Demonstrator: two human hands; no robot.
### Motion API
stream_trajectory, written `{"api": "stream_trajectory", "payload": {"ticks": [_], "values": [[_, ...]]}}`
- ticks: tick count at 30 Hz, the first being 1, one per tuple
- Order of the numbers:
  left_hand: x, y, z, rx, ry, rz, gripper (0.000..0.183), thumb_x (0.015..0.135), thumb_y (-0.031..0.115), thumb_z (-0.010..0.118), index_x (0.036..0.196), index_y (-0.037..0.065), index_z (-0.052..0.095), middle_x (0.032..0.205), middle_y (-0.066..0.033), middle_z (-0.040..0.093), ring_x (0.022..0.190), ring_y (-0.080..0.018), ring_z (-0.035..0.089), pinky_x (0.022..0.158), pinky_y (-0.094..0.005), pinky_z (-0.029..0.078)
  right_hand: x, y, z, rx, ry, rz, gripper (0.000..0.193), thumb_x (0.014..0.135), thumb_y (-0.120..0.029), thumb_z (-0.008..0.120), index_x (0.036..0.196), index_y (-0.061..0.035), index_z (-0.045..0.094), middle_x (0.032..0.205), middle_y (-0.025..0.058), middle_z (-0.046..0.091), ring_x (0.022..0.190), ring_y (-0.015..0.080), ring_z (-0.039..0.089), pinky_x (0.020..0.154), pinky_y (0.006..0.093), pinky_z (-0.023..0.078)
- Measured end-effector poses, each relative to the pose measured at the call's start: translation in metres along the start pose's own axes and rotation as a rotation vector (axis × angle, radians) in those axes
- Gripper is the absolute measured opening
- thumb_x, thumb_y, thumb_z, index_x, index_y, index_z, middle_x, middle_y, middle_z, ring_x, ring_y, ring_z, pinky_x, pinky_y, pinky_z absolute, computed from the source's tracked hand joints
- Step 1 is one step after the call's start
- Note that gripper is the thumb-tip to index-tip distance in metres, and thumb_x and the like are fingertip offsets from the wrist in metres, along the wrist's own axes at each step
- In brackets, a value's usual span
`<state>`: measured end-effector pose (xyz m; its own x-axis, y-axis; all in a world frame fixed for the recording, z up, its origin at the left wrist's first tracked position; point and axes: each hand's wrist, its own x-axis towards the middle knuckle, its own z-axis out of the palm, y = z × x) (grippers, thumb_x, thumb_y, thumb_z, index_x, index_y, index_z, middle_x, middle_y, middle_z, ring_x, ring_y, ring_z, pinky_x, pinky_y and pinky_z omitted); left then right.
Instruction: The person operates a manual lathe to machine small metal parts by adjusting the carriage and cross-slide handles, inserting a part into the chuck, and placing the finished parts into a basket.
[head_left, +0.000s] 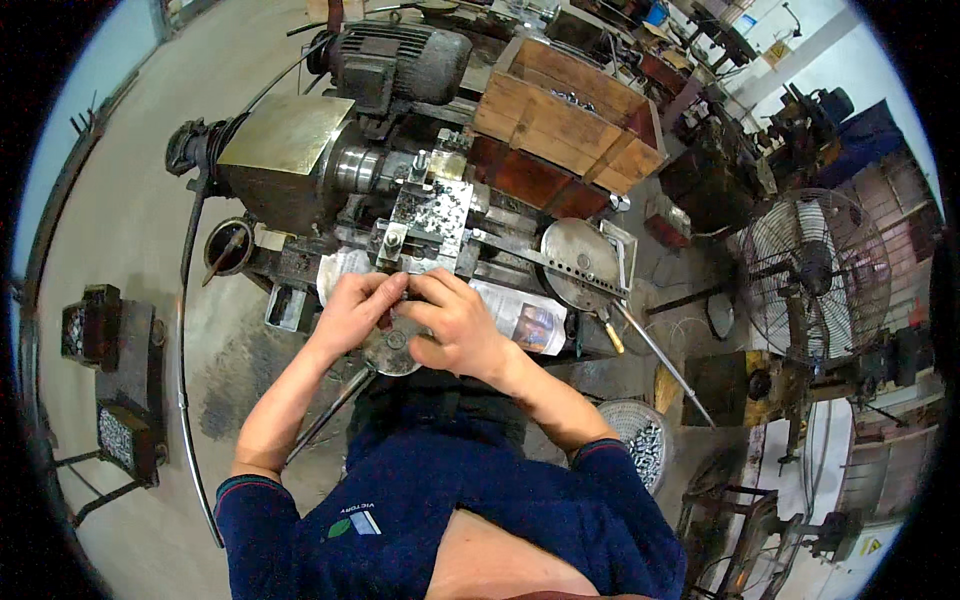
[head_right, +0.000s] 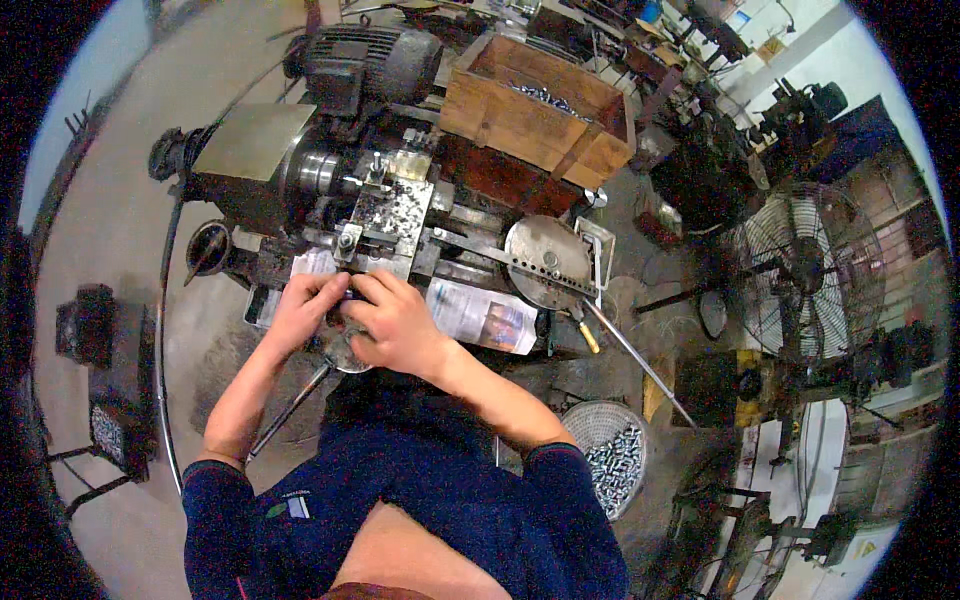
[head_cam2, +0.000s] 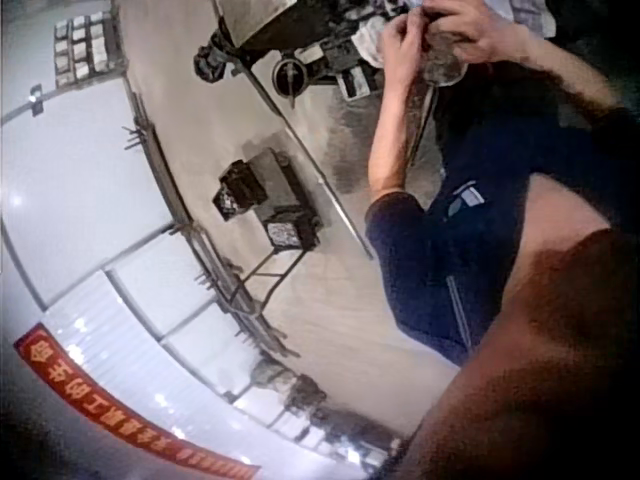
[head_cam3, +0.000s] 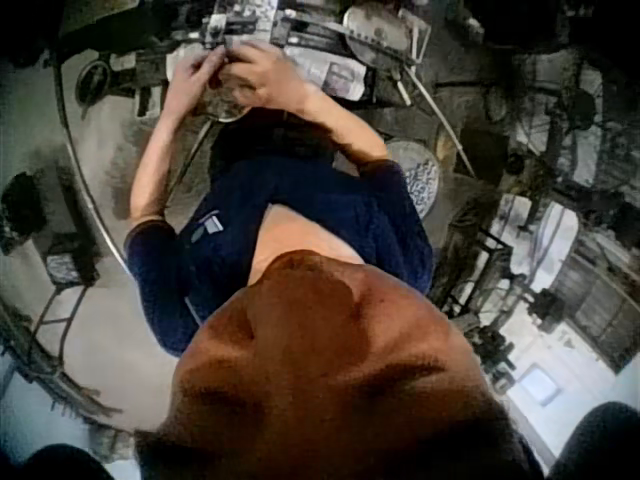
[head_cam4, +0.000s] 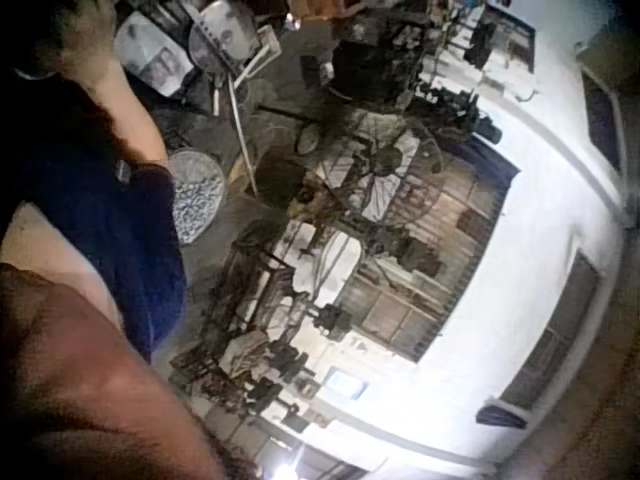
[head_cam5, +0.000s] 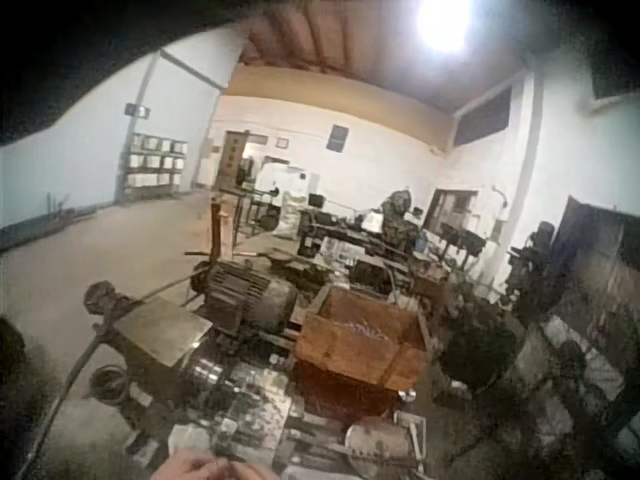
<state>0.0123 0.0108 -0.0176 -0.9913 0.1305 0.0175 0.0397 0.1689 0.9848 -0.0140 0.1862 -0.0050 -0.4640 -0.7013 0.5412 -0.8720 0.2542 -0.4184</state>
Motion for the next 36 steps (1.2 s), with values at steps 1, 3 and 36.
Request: {"api": "stream_trajectory", "payload": {"ticks": [1, 3, 36], "values": [[0.001, 0.001, -0.002, 0.007, 0.018, 0.009, 0.041, 0.091, 0.032, 0.05, 0.07, -0.002, 0.059, 0.056, -0.0017, 0.054, 0.052, -0.0067, 0.05, 0.046, -0.0235, 0.038, 0.005, 0.001, -0.002, -0.005, -0.047, -0.004, 0.03, 0.055, -0.02, 0.062, 0.081, -0.0033, 0.061, 0.094, 0.0141, 0.054, 0.086, 0.0314, 0.051, 0.074, 0.0385, 0.046], [0.002, 0.001, -0.009, 0.063, 0.017, 0.02, 0.041, 0.091, 0.032, 0.049, 0.072, -0.002, 0.059, 0.056, -0.0012, 0.054, 0.053, -0.0072, 0.051, 0.047, -0.0239, 0.039, 0.016, 0.005, -0.001, -0.012, -0.09, -0.03, 0.027, 0.055, -0.02, 0.062, 0.077, -0.0043, 0.061, 0.086, 0.0113, 0.054, 0.082, 0.0292, 0.051, 0.07, 0.038, 0.046], [-0.183, -0.125, -0.216, 0.971, 0.778, -0.551, 0.033, 0.074, 0.026, 0.064, 0.082, -0.003, 0.052, 0.068, -0.0224, 0.056, 0.068, -0.0405, 0.056, 0.062, -0.0448, 0.044, 0.153, 0.139, 0.061, -0.303, -0.397, 0.41, 0.026, 0.054, -0.019, 0.063, 0.069, 0.0025, 0.064, 0.076, 0.0235, 0.062, 0.074, 0.037, 0.062, 0.072, 0.0405, 0.051]]}}
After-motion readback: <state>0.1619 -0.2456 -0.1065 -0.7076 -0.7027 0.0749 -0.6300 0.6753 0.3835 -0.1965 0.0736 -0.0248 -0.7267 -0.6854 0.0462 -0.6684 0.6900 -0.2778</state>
